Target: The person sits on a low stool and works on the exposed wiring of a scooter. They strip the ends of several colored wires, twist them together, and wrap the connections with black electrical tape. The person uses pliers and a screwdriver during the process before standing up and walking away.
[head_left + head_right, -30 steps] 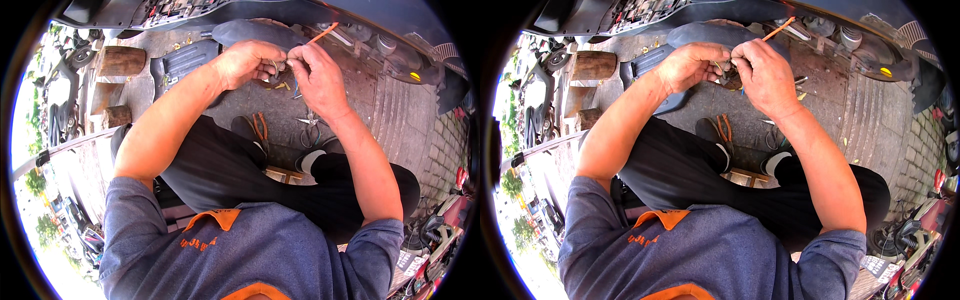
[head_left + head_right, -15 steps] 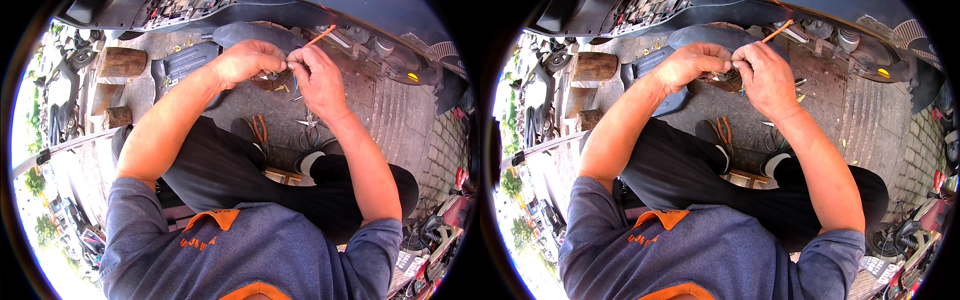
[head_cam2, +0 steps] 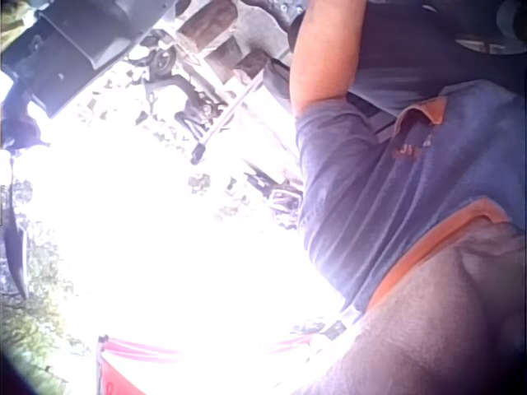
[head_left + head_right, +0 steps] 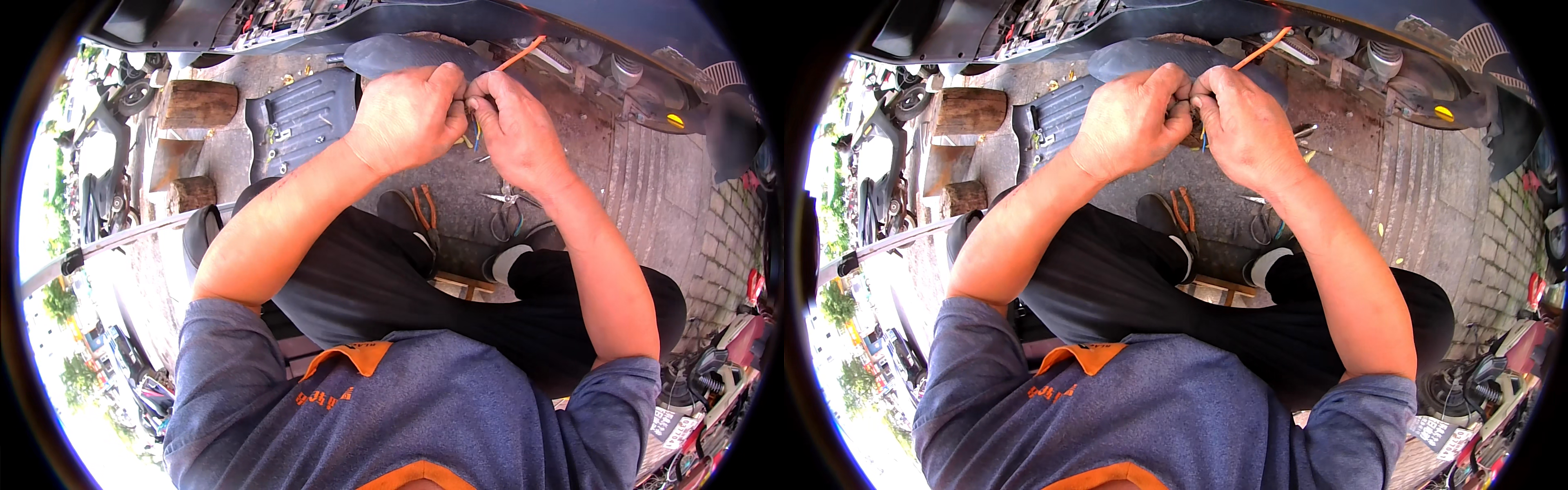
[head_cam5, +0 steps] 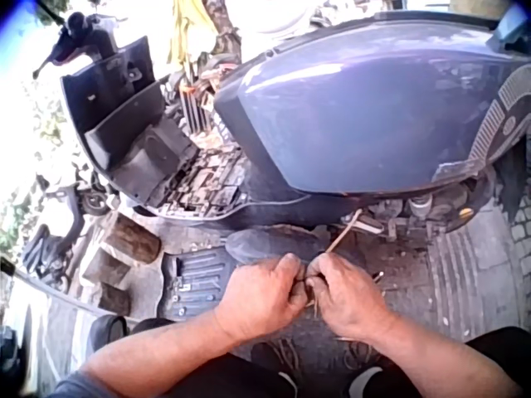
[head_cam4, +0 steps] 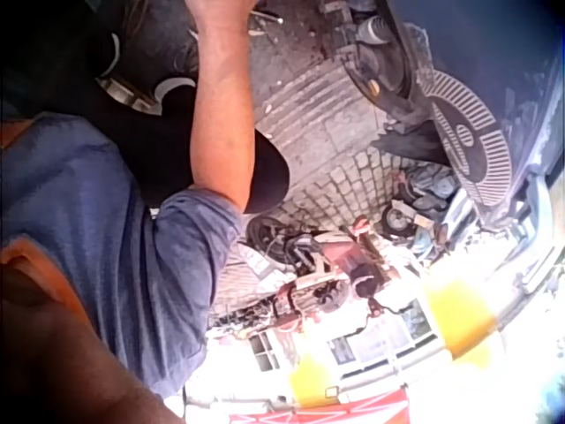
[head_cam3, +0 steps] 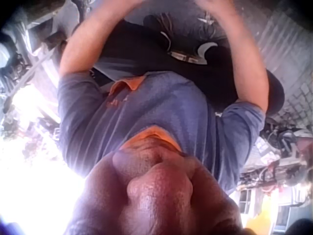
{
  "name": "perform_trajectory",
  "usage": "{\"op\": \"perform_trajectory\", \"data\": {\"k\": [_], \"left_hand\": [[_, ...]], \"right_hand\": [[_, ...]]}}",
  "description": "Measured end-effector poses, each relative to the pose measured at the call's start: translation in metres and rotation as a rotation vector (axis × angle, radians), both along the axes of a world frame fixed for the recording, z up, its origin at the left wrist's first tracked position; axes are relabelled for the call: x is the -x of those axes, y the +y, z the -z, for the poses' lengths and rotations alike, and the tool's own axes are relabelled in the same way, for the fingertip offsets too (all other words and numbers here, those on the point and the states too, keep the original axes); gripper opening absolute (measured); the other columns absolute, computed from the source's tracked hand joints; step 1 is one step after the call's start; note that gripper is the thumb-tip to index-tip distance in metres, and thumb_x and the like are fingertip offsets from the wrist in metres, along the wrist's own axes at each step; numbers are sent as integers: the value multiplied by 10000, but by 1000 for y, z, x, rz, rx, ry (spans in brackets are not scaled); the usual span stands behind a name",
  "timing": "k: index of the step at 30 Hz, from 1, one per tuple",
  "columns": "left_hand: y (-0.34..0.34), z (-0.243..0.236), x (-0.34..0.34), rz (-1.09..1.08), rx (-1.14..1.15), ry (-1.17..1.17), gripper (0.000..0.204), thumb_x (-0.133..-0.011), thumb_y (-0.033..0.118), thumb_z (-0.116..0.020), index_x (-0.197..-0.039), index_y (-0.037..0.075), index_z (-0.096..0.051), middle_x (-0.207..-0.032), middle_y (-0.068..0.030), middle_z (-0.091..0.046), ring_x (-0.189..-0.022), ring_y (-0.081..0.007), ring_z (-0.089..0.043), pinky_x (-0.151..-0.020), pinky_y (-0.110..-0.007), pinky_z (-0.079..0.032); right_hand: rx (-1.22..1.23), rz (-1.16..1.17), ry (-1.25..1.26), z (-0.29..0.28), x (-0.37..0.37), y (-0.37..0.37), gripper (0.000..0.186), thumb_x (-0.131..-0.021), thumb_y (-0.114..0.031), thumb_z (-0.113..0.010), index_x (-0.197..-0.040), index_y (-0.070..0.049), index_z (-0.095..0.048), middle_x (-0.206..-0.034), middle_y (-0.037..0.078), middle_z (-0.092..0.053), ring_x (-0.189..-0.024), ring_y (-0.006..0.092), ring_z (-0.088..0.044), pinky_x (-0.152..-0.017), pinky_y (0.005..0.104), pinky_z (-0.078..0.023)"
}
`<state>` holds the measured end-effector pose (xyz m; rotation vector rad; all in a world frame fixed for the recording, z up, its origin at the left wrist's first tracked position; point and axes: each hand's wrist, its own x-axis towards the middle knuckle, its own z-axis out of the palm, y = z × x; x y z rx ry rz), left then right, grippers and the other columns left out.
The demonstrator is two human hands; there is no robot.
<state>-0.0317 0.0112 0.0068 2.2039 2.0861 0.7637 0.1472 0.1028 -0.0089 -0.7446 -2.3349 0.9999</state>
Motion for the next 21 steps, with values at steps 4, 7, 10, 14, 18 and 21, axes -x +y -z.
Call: {"op": "perform_trajectory", "data": {"k": [4, 7, 10, 14, 18, 21], "left_hand": [[0, 0, 1, 28, -98, 133, 165, -888, 169, -752, -999, 98, -652, -870, -106, -684, -766, -358, -732, -620, -466, -589], [1, -3, -1, 65, -143, 175, 160, -887, 171, -757, -995, 106, -659, -892, -77, -651, -745, -333, -726, -601, -440, -590], [1, -4, 1, 90, -142, 194, 157, -883, 178, -767, -989, 109, -673, -907, -63, -639, -739, -326, -722, -607, -427, -593], [3, -3, 7, 107, -160, 218, 138, -884, 181, -772, -979, 113, -698, -901, -61, -650, -742, -326, -722, -625, -429, -595], [4, -5, 8, 81, -125, 212, 117, -896, 185, -770, -970, 114, -713, -884, -67, -657, -748, -336, -720, -644, -441, -594], [3, -3, 9, 82, -102, 162, 117, -900, 194, -772, -961, 110, -716, -869, -76, -655, -756, -348, -717, -655, -445, -593]], "right_hand": [[32, -7, -6, 0, -1, 1, 173, -1068, -175, -641, -1111, -8, -633, -1046, 203, -717, -1014, 405, -717, -890, 493, -565], [29, -14, -25, 6, -2, 3, 207, -1078, -204, -620, -1110, 0, -626, -1039, 214, -718, -1019, 420, -713, -892, 504, -561], [29, -32, -68, 7, -1, 4, 217, -1085, -210, -603, -1111, 5, -623, -1039, 223, -720, -1020, 433, -711, -888, 512, -556], [92, -27, -107, 5, 1, 6, 203, -1067, -192, -624, -1125, 2, -627, -998, 206, -721, -965, 406, -719, -860, 493, -561], [271, 12, -15, 6, 2, 3, 179, -1020, -158, -685, -1105, -7, -642, -925, 147, -705, -853, 299, -709, -804, 431, -567], [263, 12, 56, 6, 0, 3, 147, -977, -129, -719, -1049, -16, -659, -906, 113, -691, -814, 236, -681, -780, 395, -562]]}}
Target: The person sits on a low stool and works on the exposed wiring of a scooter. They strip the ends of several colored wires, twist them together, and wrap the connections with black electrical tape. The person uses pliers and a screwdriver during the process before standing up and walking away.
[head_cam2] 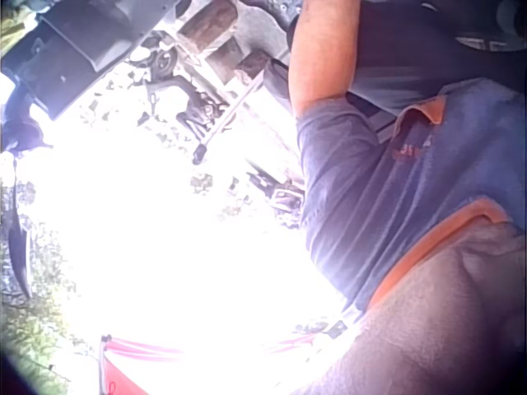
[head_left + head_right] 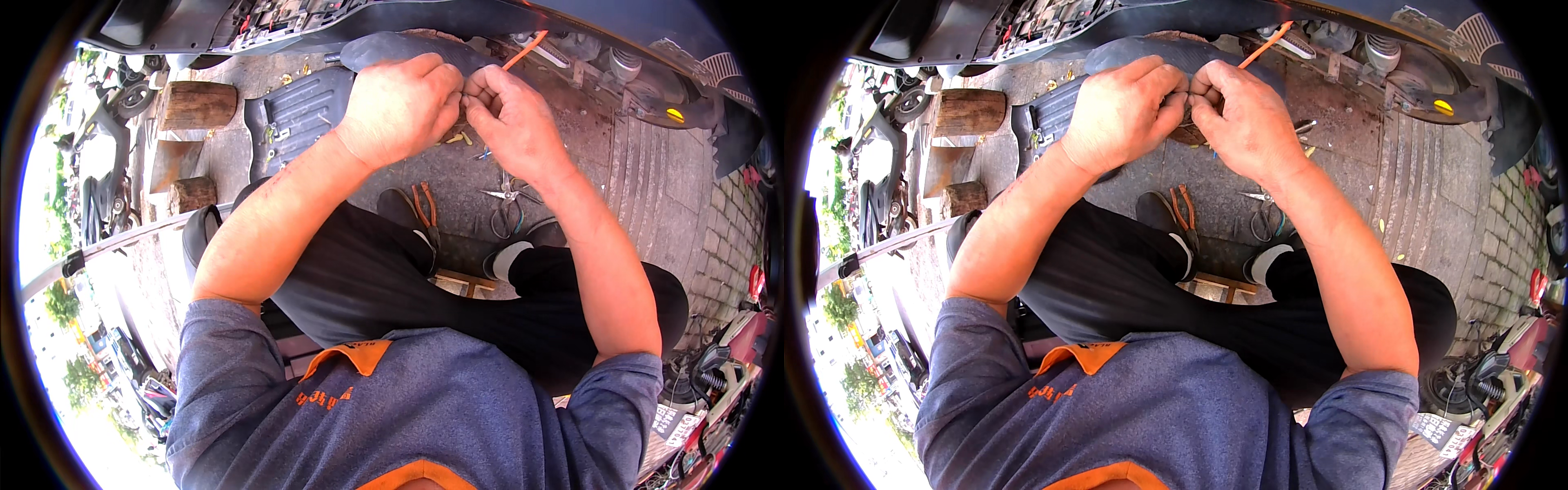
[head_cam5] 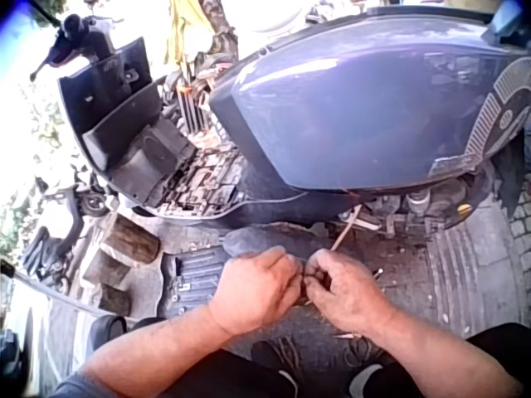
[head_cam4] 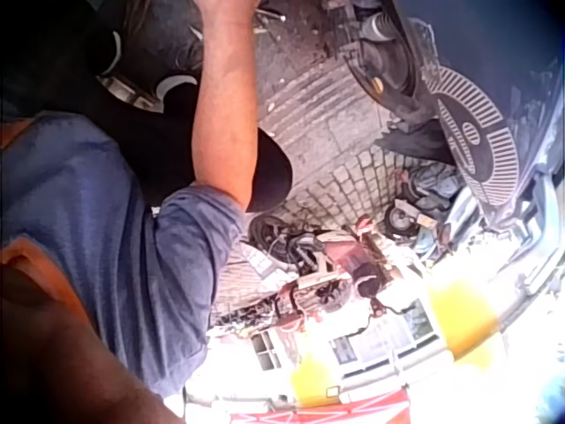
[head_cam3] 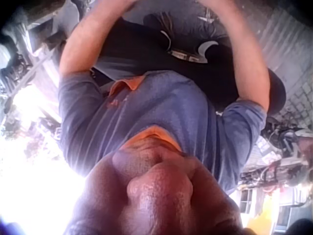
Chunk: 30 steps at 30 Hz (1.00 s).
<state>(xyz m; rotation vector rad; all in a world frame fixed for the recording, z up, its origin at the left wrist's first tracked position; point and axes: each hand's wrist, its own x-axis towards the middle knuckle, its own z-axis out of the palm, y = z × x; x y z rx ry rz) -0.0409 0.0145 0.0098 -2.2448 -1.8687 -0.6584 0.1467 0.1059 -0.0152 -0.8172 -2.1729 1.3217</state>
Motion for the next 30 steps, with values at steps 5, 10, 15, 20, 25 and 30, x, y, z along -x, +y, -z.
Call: {"op": "perform_trajectory", "data": {"k": [5, 10, 15, 20, 25, 30], "left_hand": [[-2, -2, -1, 24, -2, -19, 111, -902, 190, -768, -954, 106, -717, -864, -76, -652, -757, -353, -708, -657, -454, -587], [-1, -6, 0, 79, -56, 48, 108, -896, 188, -772, -960, 120, -717, -874, -55, -649, -781, -328, -696, -702, -440, -562], [0, -3, 1, 109, -89, 54, 108, -888, 180, -777, -963, 131, -716, -868, -37, -644, -806, -297, -694, -729, -417, -533], [1, -1, 5, 69, -38, 13, 92, -893, 172, -765, -954, 123, -718, -871, -41, -659, -799, -312, -699, -726, -427, -549], [2, 0, 4, 71, -25, -31, 93, -897, 171, -758, -957, 110, -722, -876, -58, -668, -803, -336, -703, -725, -439, -565], [2, -2, 5, 117, -24, -34, 105, -896, 177, -762, -966, 111, -721, -886, -59, -663, -808, -333, -699, -725, -437, -560]], "right_hand": [[-131, -26, -23, -1, -3, 2, 133, -956, -131, -717, -1014, -18, -679, -920, 133, -703, -842, 285, -702, -795, 420, -566], [-226, -69, -83, -5, -5, 6, 183, -990, -178, -670, -1036, 0, -681, -977, 197, -722, -933, 389, -719, -850, 482, -561], [-167, -110, -198, -11, -4, 10, 207, -1017, -193, -646, -1046, 8, -683, -1007, 222, -734, -988, 422, -723, -872, 508, -556], [-39, -64, -104, -8, -2, 4, 171, -993, -172, -697, -1016, -3, -674, -934, 168, -722, -890, 339, -717, -819, 455, -560], [-86, -45, -54, -5, -5, 4, 137, -956, -147, -736, -977, -26, -676, -896, 129, -697, -834, 279, -692, -784, 419, -556], [-254, -64, -66, 1, -6, 7, 177, -975, -193, -707, -997, -19, -687, -935, 168, -709, -884, 367, -708, -815, 468, -558]]}}
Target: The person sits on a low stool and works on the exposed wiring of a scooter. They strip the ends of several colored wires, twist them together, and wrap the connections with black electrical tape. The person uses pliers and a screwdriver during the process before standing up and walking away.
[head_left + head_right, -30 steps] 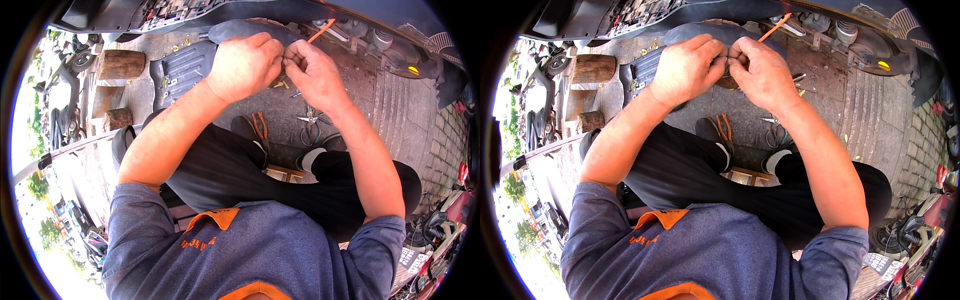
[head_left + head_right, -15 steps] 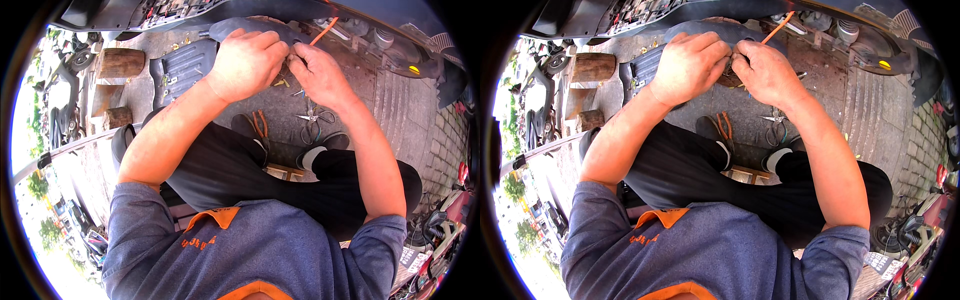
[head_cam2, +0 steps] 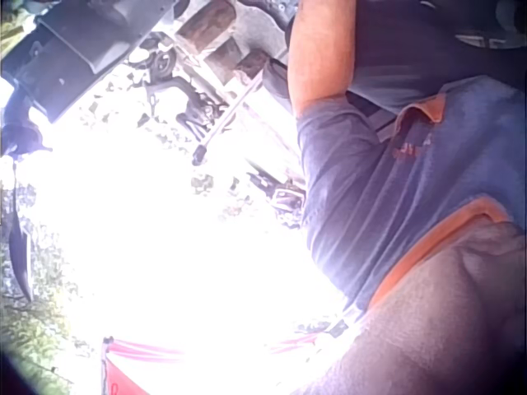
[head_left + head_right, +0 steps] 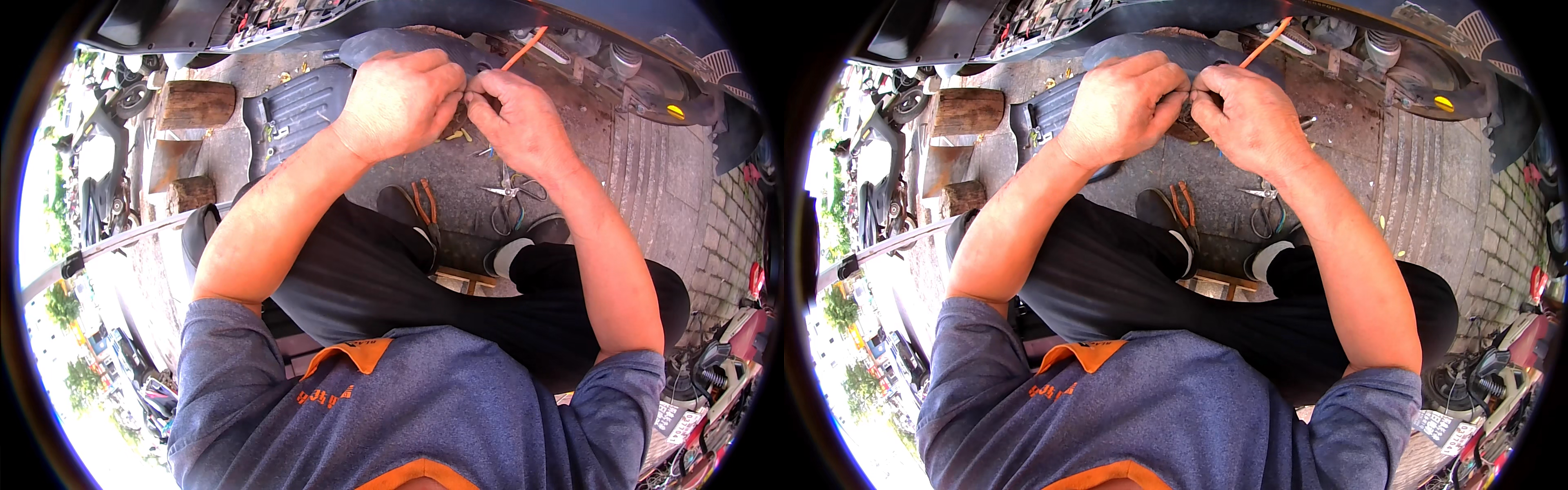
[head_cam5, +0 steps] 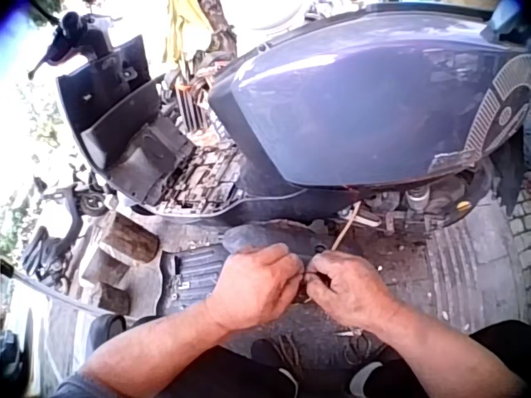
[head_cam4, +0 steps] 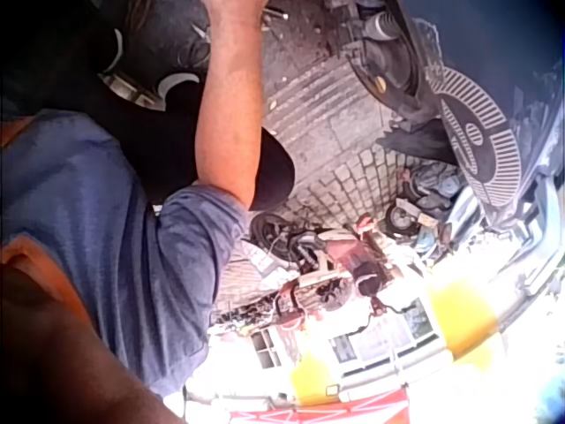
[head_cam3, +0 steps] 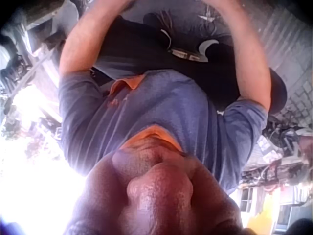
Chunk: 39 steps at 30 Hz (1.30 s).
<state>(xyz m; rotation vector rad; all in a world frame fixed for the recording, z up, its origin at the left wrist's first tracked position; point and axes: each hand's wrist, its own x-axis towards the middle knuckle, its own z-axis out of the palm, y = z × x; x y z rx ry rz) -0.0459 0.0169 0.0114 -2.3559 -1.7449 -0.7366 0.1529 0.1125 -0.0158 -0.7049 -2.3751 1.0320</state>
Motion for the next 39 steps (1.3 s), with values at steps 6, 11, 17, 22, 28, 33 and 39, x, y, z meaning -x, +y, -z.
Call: {"op": "perform_trajectory", "data": {"k": [6, 11, 17, 22, 28, 33, 39], "left_hand": [[0, 1, 4, 42, -75, 62, 125, -886, 156, -776, -993, 124, -719, -915, -44, -659, -815, -314, -687, -727, -428, -540], [1, 2, 1, -6, -51, -23, 113, -878, 121, -777, -974, 115, -717, -899, -50, -659, -844, -331, -693, -739, -445, -554], [2, 4, 4, -107, 204, -259, 128, -880, 113, -771, -982, 63, -713, -879, -98, -666, -806, -298, -688, -748, -410, -563], [0, 4, 5, -169, 524, -505, 159, -943, 159, -752, -1017, 20, -728, -835, -67, -671, -773, -146, -631, -739, -341, -532], [1, -2, 6, -185, 672, -676, 198, -1020, 212, -716, -1023, 15, -742, -852, -8, -691, -794, -97, -608, -742, -303, -511], [4, 14, 13, -199, 748, -1093, 227, -1076, 264, -677, -1106, 52, -754, -913, 27, -703, -826, -83, -617, -773, -266, -496], [4, -13, 5, -288, 853, -1466, 349, -1139, 382, -543, -1215, 95, -726, -1008, -13, -755, -874, -100, -647, -805, -270, -478]], "right_hand": [[58, -48, -66, -11, 0, 3, 214, -1034, -216, -652, -1047, -6, -693, -981, 220, -702, -945, 419, -704, -850, 499, -554], [61, -50, -44, -5, -1, 3, 219, -1068, -217, -644, -1087, -7, -704, -1015, 215, -705, -997, 405, -707, -893, 489, -557], [70, -22, -38, -3, -1, 0, 198, -1066, -204, -649, -1092, -18, -713, -1055, 185, -709, -1048, 378, -705, -939, 468, -553], [3, -19, -38, -1, -3, -1, 175, -1052, -198, -662, -1078, -35, -720, -1066, 162, -713, -1059, 367, -702, -953, 465, -549], [-4, -6, -72, -6, -4, -3, 162, -1046, -182, -662, -1091, -39, -723, -1061, 160, -716, -1059, 367, -703, -954, 464, -550], [170, 70, -4, -14, -5, -9, 199, -1050, -151, -663, -1198, -26, -705, -1116, 167, -740, -1057, 338, -727, -961, 440, -562], [371, 93, 24, -23, -15, -10, 240, -1000, -98, -692, -1225, -13, -707, -1107, 124, -735, -981, 222, -720, -916, 378, -588]]}}
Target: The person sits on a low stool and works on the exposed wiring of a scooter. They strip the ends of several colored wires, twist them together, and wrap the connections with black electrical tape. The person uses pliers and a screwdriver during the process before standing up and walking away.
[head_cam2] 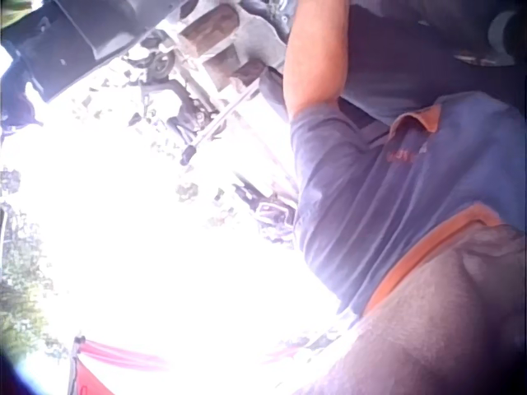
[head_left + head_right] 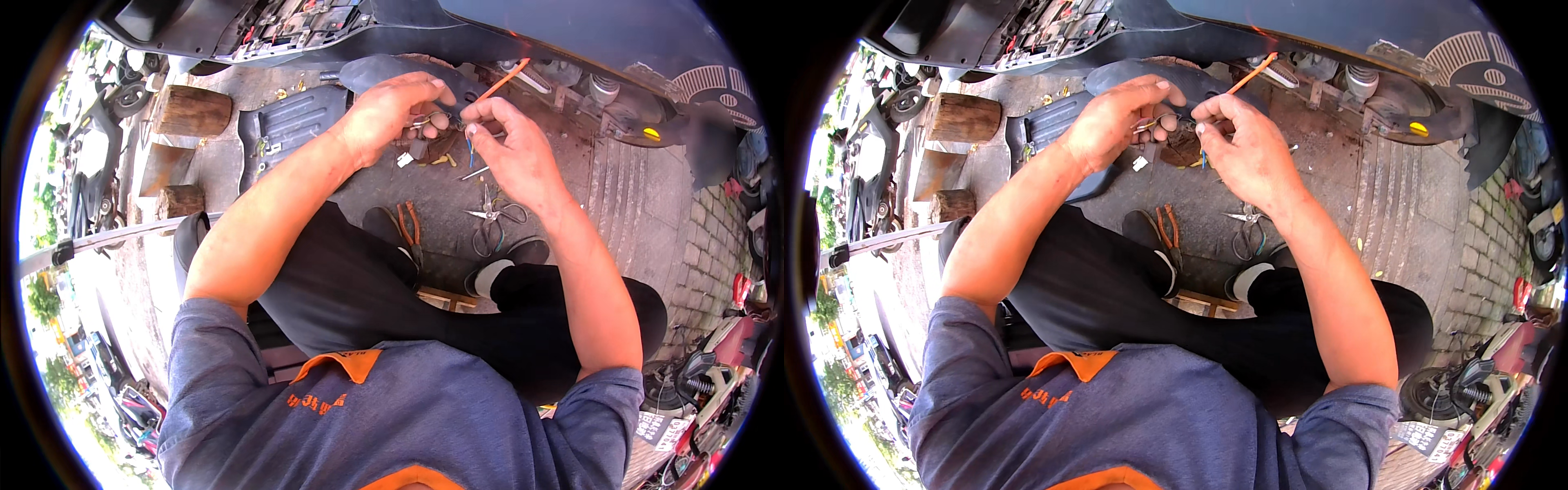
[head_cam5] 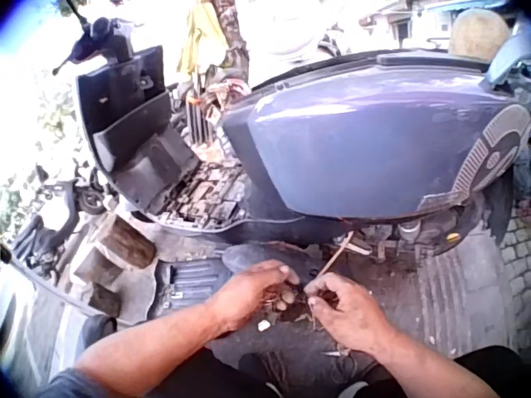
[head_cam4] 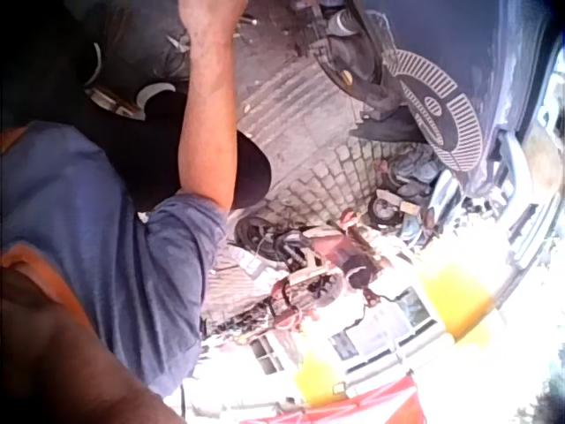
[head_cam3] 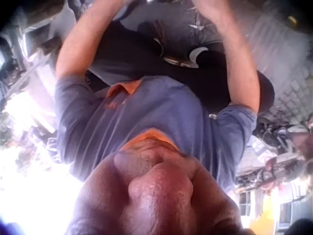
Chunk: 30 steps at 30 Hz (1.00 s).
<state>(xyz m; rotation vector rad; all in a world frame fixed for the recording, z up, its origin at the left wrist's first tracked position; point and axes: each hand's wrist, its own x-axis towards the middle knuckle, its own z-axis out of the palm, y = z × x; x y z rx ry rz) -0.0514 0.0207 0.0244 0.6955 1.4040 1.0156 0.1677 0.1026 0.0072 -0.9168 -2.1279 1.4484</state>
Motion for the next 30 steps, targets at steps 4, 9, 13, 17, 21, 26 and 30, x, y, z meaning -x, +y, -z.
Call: {"op": "perform_trajectory", "data": {"k": [4, 9, 13, 17, 21, 26, 30], "left_hand": [[-1, 3, 11, -29, -55, -240, 415, -1130, 355, -473, -1265, 46, -715, -1090, -62, -779, -954, -151, -674, -888, -319, -504], [0, 1, 13, 18, -146, -398, 493, -1023, 218, -511, -1409, -52, -656, -1235, -107, -749, -1065, -180, -677, -922, -332, -513], [-4, 0, 10, 101, -233, -363, 559, -927, 103, -567, -1456, -66, -630, -1312, -114, -720, -1108, -171, -670, -918, -291, -519], [-2, 10, 12, 83, -194, -200, 448, -947, 58, -645, -1384, -34, -671, -1166, -78, -771, -998, -124, -697, -780, -238, -529], [1, 9, 9, 80, -158, -177, 356, -1012, 107, -727, -1345, -18, -698, -1205, -88, -775, -986, -120, -702, -856, -257, -554], [0, 3, 6, 133, -154, -105, 325, -1039, 123, -735, -1337, -5, -709, -1182, -67, -789, -976, -111, -708, -853, -246, -559], [4, 6, 2, 155, -134, -110, 330, -1051, 164, -731, -1343, 11, -713, -1206, -67, -796, -978, -102, -709, -837, -250, -556]], "right_hand": [[-32, -47, 15, -8, -4, -6, 288, -925, -102, -752, -1196, -16, -715, -1112, 91, -697, -970, 195, -694, -889, 360, -585], [-285, 11, -89, -11, 1, -14, 314, -881, -114, -810, -1150, -35, -667, -1107, 120, -692, -992, 279, -705, -915, 430, -583], [-313, 97, -85, -6, 9, -14, 305, -866, -78, -784, -1135, -34, -647, -1113, 141, -692, -1009, 318, -710, -916, 450, -583], [-457, 85, -75, 2, 10, -10, 262, -884, -41, -701, -1144, -33, -671, -1138, 150, -686, -1037, 339, -707, -931, 454, -578], [-420, 99, -73, 5, 8, -4, 239, -911, -39, -645, -1140, -27, -711, -1162, 154, -679, -1067, 353, -703, -947, 449, -572], [-265, 63, -147, -7, 5, 2, 204, -925, -76, -676, -1109, -21, -745, -1102, 151, -688, -1022, 326, -718, -924, 431, -576], [-154, 24, -136, 0, 0, 19, 176, -1007, -150, -710, -1108, -12, -750, -1037, 98, -738, -926, 228, -726, -863, 372, -577]]}}
